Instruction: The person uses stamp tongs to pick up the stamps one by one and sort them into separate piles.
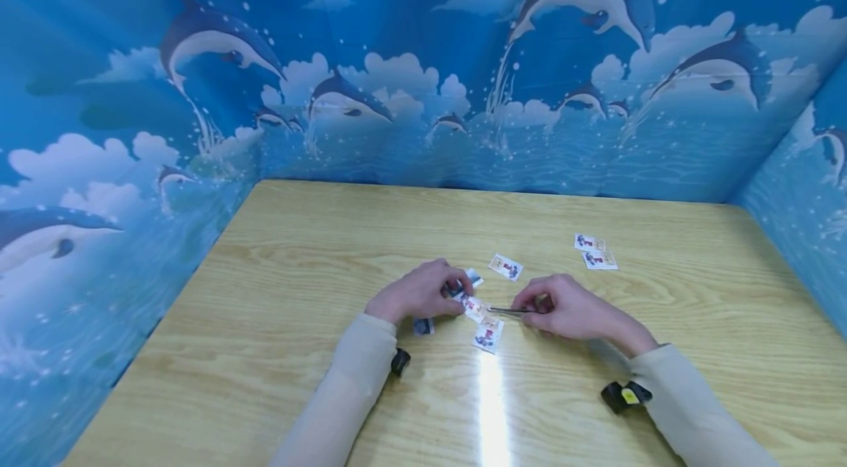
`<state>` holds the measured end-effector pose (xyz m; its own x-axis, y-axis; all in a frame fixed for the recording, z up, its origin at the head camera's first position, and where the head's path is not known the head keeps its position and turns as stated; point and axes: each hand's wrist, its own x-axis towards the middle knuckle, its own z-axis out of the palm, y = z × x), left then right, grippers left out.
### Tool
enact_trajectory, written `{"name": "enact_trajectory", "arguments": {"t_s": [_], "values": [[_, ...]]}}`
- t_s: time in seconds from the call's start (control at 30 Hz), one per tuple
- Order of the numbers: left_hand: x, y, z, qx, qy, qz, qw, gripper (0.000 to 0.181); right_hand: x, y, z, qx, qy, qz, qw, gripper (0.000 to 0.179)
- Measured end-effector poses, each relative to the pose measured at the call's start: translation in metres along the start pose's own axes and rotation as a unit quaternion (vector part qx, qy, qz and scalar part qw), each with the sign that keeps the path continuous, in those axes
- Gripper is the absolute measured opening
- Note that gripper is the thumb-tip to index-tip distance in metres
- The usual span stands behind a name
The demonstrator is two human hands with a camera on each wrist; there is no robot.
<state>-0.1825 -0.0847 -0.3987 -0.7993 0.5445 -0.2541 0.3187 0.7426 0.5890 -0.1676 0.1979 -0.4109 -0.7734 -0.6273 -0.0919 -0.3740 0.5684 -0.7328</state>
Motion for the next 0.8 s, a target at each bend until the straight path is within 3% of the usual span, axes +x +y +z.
{"name": "enact_trajectory", "arguments": {"t_s": [0.43,0.8], "values": [[-0.0007,0.0008,0.0002,-0.005,-0.002,-0.004,1.0,0.016,0.0008,-0.0006,0.0013,-0.016,0.012,-0.029,0.9994,0.017],[-0.0002,0.0007,0.001,-0.007,-0.001,-0.007,1.0,0.017,-0.0011,-0.0004,-0.0001,-0.01,0.023,-0.023,0.9994,0.018]]}}
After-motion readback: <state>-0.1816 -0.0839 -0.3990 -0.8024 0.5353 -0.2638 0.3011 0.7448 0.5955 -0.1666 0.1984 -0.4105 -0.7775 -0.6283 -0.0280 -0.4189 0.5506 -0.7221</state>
